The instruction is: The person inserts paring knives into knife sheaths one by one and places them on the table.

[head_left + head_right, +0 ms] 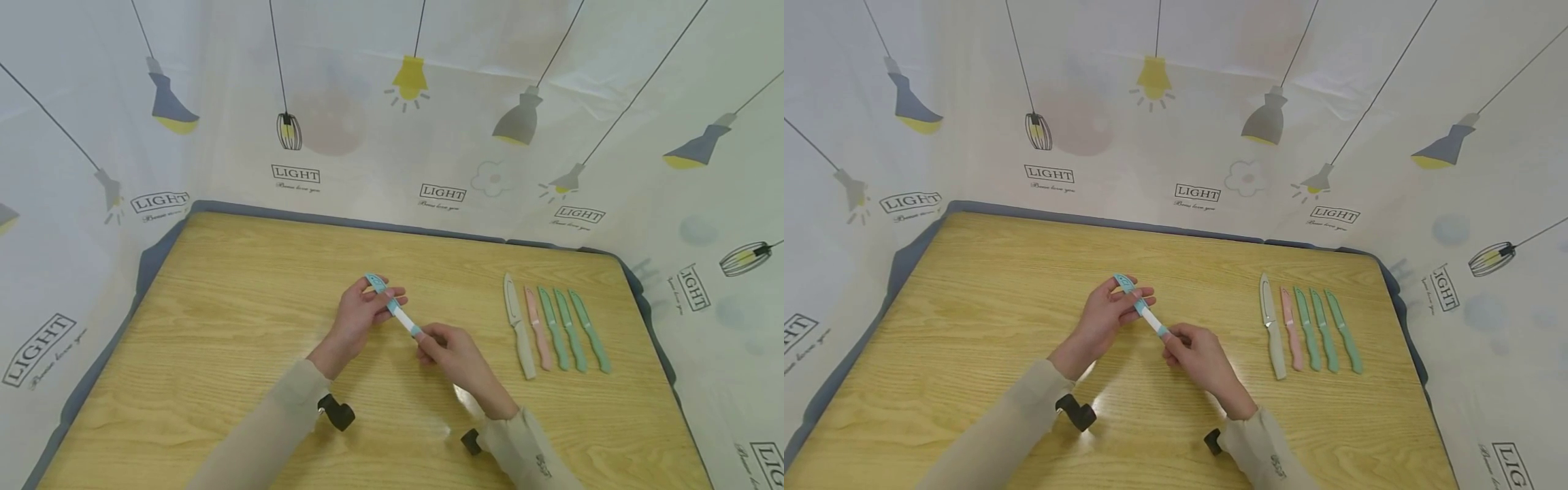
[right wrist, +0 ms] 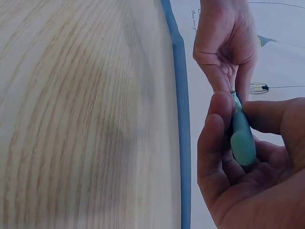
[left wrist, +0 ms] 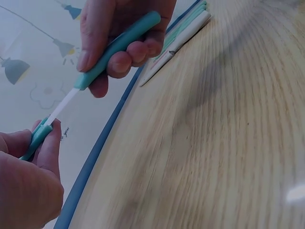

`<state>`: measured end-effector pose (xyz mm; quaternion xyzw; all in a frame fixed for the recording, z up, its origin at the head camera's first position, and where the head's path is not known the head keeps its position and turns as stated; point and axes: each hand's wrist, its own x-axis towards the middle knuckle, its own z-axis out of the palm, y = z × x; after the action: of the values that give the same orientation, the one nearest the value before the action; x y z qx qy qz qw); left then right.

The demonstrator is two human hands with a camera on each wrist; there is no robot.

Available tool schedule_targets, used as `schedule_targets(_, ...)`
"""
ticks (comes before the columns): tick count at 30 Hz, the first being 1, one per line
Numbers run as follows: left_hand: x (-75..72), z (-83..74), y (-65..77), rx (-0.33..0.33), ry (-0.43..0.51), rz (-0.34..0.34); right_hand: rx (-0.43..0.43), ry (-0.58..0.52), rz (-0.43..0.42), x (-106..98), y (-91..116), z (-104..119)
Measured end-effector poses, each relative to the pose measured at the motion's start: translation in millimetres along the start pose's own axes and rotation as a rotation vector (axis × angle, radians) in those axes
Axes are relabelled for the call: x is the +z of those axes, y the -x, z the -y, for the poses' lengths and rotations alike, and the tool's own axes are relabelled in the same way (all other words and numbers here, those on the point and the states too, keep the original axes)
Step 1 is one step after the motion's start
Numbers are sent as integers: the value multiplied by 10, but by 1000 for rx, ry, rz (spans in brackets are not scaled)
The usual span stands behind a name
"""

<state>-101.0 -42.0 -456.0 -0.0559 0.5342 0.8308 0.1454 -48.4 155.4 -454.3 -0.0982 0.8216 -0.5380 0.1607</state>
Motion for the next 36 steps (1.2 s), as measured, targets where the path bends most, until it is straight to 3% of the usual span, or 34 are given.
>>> schedule_targets(5, 28, 17, 11, -3, 4, -6, -3, -7, -11, 18, -21, 73)
schedule_targets(12, 23, 43, 25, -10, 15, -14, 4, 7, -13, 15, 36, 437)
schedule_targets(17, 25, 62, 21, 0, 21, -11, 33, -17, -21, 34, 20, 499)
schedule_targets(25, 33, 89, 17, 6, 36, 0, 27, -23, -40, 58, -20, 471)
schedule_targets(32, 23, 28, 39, 21, 45, -21, 26, 104, -116, 53, -90, -30)
schedule_targets(36, 19, 18, 44, 22, 41, -28, -2, 89, -95, 25, -86, -46)
